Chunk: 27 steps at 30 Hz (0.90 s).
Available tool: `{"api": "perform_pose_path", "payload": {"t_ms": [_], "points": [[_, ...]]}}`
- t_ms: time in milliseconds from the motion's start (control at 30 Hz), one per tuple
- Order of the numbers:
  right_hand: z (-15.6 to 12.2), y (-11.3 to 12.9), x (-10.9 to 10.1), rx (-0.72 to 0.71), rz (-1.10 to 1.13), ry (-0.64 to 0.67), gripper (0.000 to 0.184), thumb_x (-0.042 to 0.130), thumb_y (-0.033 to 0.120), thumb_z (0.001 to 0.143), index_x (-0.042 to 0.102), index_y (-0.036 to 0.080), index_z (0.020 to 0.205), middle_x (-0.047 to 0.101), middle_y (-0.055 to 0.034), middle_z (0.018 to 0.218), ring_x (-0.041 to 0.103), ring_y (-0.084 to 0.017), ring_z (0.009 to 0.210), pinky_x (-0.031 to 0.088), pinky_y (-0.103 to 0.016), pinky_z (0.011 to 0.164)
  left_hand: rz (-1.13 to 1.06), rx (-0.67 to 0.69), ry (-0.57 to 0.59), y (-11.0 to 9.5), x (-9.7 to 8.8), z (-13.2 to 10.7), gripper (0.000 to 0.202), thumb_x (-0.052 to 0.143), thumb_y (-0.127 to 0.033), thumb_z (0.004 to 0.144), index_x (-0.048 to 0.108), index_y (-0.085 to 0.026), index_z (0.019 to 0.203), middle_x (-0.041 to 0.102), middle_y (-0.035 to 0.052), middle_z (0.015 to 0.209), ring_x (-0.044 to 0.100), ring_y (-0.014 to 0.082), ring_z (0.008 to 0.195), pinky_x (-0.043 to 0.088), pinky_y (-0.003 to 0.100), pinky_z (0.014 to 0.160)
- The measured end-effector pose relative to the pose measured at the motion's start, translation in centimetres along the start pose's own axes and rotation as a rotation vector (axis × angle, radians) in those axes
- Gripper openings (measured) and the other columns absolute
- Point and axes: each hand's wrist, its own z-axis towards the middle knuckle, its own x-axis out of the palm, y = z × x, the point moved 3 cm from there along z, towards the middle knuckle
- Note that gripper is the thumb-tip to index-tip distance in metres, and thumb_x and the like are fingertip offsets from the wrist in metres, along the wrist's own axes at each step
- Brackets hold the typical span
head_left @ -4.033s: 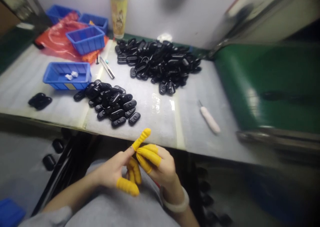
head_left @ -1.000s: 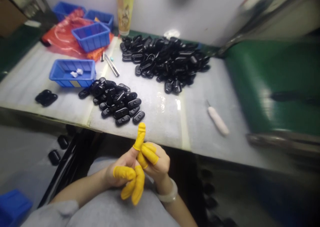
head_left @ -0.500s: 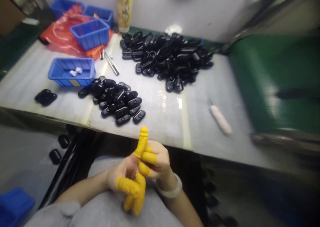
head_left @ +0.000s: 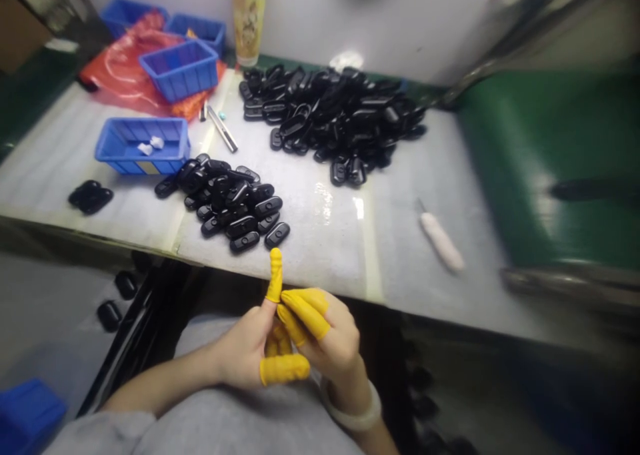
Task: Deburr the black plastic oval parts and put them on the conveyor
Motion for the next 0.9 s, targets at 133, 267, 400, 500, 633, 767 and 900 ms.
{"api": "perform_pose_path", "payload": {"t_ms": [133, 267, 400, 500, 633, 767, 900], "points": [[0.4, 0.6, -0.2, -0.07, -0.093, 0.136, 0.02, 0.048, 0.008, 0.092, 0.063, 0.013, 0.104, 0.068, -0.0068, 0.071, 0.067, -0.02, 0.067, 0.055, -0.032, 0.059, 0.214, 0.01, -0.028, 0.6, -0.4, -0.1, 0.067, 0.069, -0.053, 0.076, 0.048, -0.011, 0.125, 0.062, 0.0064, 0.086, 0.057, 0.0184, 0.071, 0.046, 0.027, 0.061], [0.6, 0.9, -0.4, -0.148, -0.185, 0.166, 0.022, 0.044, 0.003, 0.091, 0.063, 0.011, 0.099, 0.067, -0.0092, 0.069, 0.066, -0.022, 0.067, 0.054, -0.033, 0.055, 0.343, 0.028, -0.044, 1.3, -0.3, -0.2, 0.063, 0.068, -0.055, 0.077, 0.049, -0.012, 0.12, 0.061, 0.0049, 0.082, 0.056, 0.0184, 0.068, 0.044, 0.027, 0.06], [0.4, 0.5, 0.0, -0.15, -0.202, 0.193, 0.022, 0.045, 0.004, 0.09, 0.064, 0.014, 0.086, 0.063, -0.0058, 0.064, 0.061, -0.019, 0.059, 0.05, -0.031, 0.052, 0.432, 0.053, -0.05, 1.1, -0.6, -0.2, 0.062, 0.07, -0.057, 0.075, 0.051, -0.014, 0.116, 0.058, -0.0005, 0.071, 0.05, 0.0137, 0.058, 0.037, 0.023, 0.052], [0.1, -0.3, 0.5, -0.088, -0.101, 0.173, 0.019, 0.049, 0.008, 0.09, 0.062, 0.017, 0.078, 0.059, -0.0022, 0.06, 0.056, -0.015, 0.054, 0.046, -0.028, 0.051, 0.486, 0.043, 0.005, 0.7, -0.9, -0.2, 0.068, 0.067, -0.061, 0.076, 0.05, -0.015, 0.122, 0.056, -0.0033, 0.067, 0.046, 0.0115, 0.053, 0.033, 0.021, 0.048], [-0.3, -1.2, 0.9, 0.007, 0.045, 0.101, 0.015, 0.055, 0.015, 0.086, 0.059, 0.021, 0.073, 0.052, 0.0024, 0.053, 0.05, -0.012, 0.048, 0.042, -0.026, 0.049, 0.509, 0.031, -0.006, 1.0, -1.1, -0.1, 0.078, 0.047, -0.078, 0.078, 0.054, -0.013, 0.121, 0.054, -0.0025, 0.064, 0.045, 0.0116, 0.051, 0.031, 0.021, 0.047], [-0.5, -1.1, 1.0, -0.005, 0.166, 0.135, 0.013, 0.057, 0.02, 0.084, 0.058, 0.021, 0.071, 0.051, 0.003, 0.053, 0.049, -0.011, 0.048, 0.043, -0.026, 0.05, 0.372, 0.036, -0.05, 1.5, -1.0, 0.2, 0.091, 0.02, -0.086, 0.079, 0.063, -0.011, 0.108, 0.053, -0.0001, 0.06, 0.045, 0.0123, 0.051, 0.033, 0.022, 0.047], [-0.3, -0.7, 1.2, -0.01, 0.218, 0.131, 0.011, 0.059, 0.012, 0.08, 0.059, 0.021, 0.075, 0.053, 0.0032, 0.056, 0.05, -0.011, 0.049, 0.045, -0.026, 0.05, 0.151, 0.133, -0.062, 1.0, -0.8, 0.6, 0.094, 0.019, -0.085, 0.08, 0.061, -0.012, 0.121, 0.066, 0.0082, 0.085, 0.06, 0.0202, 0.076, 0.05, 0.03, 0.07]]}}
